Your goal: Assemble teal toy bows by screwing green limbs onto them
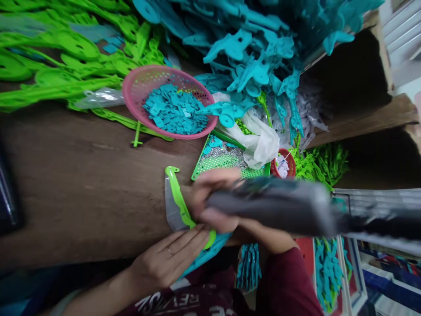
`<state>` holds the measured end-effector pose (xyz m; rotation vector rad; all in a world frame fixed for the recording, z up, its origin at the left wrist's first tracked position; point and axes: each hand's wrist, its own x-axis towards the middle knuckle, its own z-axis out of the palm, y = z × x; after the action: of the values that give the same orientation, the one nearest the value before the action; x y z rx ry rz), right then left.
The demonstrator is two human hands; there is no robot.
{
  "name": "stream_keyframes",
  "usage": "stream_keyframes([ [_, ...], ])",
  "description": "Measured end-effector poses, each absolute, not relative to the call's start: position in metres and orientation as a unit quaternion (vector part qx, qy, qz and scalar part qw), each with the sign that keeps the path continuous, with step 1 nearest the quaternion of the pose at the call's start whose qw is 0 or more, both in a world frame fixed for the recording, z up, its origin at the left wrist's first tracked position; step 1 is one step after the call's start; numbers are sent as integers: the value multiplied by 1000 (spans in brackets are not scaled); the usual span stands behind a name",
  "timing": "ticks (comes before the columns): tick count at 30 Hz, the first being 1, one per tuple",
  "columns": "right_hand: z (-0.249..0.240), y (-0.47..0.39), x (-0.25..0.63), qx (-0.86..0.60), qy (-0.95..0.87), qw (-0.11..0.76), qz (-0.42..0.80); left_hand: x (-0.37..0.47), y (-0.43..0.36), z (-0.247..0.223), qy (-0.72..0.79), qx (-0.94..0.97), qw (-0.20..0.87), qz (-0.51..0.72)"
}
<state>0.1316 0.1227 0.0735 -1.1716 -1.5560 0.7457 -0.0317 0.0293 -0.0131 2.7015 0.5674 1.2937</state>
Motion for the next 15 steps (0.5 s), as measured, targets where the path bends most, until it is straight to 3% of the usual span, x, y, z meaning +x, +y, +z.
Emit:
stream_keyframes([
  [3, 78, 154, 146, -434, -576, 626, 297, -33, 35, -6, 185, 884, 29, 429],
  [5, 72, 170, 151, -436, -543, 656, 291, -33, 36, -6, 186, 886, 32, 424],
  [15, 50, 175, 152, -430, -542, 632, 350, -35, 36, -4, 181, 894, 40, 408],
])
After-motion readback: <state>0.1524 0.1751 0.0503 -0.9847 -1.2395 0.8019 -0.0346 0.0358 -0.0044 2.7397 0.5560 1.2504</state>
